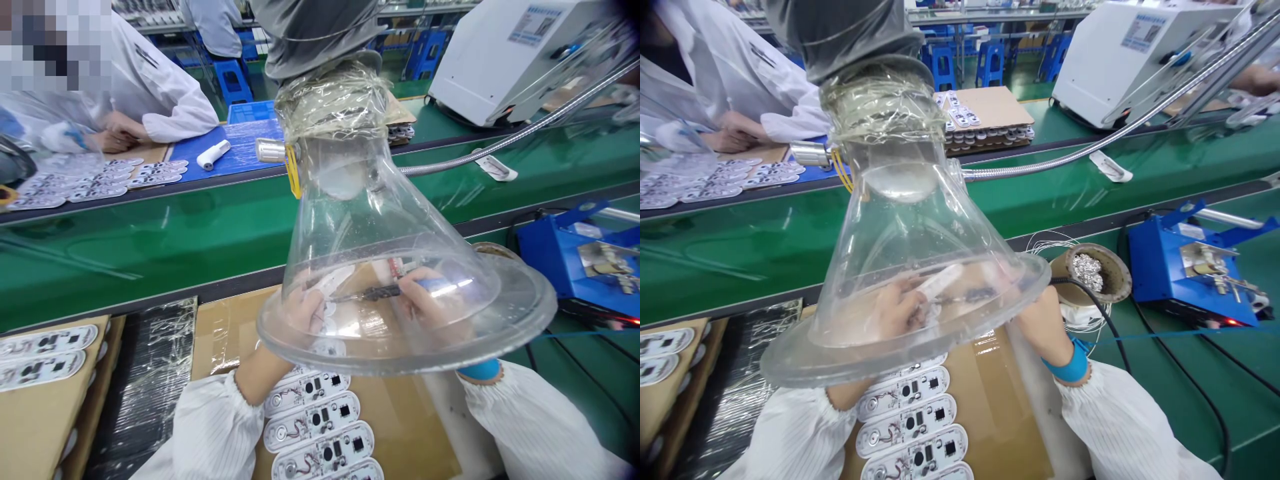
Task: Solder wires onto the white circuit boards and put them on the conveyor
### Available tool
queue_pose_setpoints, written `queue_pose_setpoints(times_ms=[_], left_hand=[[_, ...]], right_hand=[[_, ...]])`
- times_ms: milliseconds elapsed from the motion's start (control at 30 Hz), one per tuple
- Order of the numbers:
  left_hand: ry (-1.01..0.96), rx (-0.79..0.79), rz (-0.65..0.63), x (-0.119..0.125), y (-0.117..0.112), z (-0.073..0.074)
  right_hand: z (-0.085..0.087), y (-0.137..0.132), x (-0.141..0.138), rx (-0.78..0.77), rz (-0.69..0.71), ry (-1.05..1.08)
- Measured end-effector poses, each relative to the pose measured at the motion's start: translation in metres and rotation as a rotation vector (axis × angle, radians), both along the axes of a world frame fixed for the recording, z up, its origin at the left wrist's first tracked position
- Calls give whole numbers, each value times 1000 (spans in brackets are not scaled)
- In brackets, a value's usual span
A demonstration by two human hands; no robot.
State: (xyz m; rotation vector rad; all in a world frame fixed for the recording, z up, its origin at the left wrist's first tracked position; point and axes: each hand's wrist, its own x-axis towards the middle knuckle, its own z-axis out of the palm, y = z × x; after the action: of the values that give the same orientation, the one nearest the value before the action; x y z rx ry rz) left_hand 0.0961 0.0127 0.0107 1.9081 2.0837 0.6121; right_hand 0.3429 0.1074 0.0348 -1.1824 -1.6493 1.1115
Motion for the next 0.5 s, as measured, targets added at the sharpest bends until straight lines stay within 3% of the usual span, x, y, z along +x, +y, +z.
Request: queue_pose_setpoints(times_ms=[200, 500], left_hand=[[-161, 4, 52, -1, 2, -5], [-127, 26, 30, -2, 0, -7]], right_hand=[[2, -2, -2, -28, -23, -1], [-4, 0, 6, -19, -54, -44]])
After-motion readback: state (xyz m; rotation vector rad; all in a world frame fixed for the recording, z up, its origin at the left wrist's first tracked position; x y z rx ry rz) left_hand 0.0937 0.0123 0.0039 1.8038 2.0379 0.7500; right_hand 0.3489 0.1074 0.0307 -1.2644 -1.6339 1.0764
